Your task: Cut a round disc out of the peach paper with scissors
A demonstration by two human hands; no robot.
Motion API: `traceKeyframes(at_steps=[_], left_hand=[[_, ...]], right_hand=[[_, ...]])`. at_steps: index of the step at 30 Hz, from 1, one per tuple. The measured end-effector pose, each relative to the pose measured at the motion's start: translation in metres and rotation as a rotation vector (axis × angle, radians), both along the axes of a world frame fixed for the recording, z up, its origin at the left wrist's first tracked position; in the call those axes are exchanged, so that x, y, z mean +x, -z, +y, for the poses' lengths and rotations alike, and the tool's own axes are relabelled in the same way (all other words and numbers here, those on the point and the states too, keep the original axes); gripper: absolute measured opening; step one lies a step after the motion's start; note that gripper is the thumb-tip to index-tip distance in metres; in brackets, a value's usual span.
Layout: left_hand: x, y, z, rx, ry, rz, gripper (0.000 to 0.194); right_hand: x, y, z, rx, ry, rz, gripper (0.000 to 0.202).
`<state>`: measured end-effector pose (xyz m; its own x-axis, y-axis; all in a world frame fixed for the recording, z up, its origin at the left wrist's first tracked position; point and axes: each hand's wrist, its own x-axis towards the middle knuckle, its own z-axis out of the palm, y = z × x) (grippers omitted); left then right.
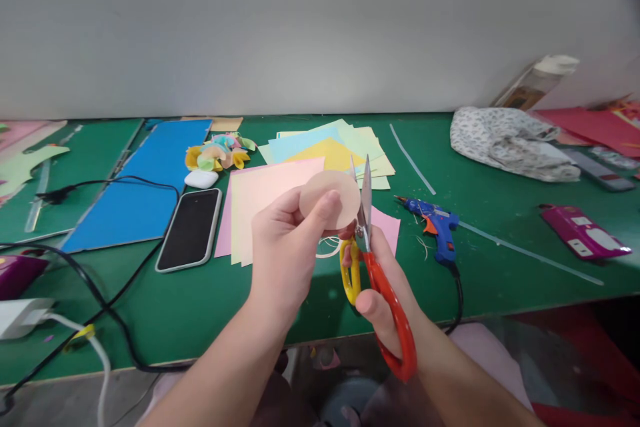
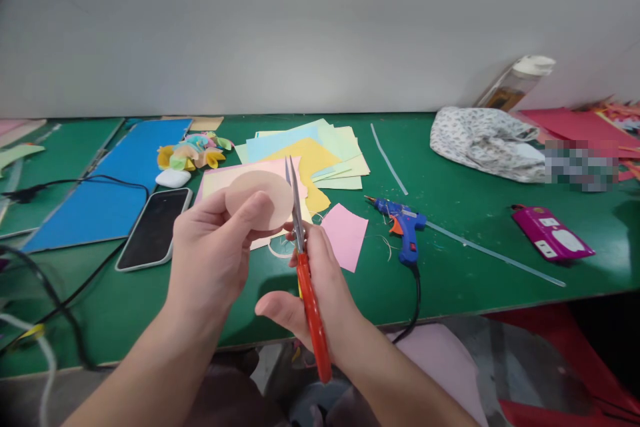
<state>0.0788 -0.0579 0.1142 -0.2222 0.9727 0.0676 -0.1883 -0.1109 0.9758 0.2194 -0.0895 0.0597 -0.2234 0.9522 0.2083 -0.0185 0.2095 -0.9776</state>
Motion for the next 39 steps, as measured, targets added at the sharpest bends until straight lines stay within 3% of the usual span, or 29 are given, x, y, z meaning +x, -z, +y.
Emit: traceKeyframes(at_steps=[13, 31, 39], left_hand=[[0.005, -0.005, -0.001, -0.023, -0.036, -0.047, 0.022], [-0.011, 0.004, 0.003, 0.043, 0.030, -0.001, 0.018], [-0.011, 0.001, 0.004, 0.038, 0.026, 0.025, 0.019]], right_hand=[[0.002, 0.007, -0.002, 0.020, 0.027, -0.016, 0.078], [0.001, 0.000, -0.002, -0.013, 0.017, -0.005, 0.075], [0.000, -0.002, -0.003, -0.046, 0.020, -0.030, 0.078]])
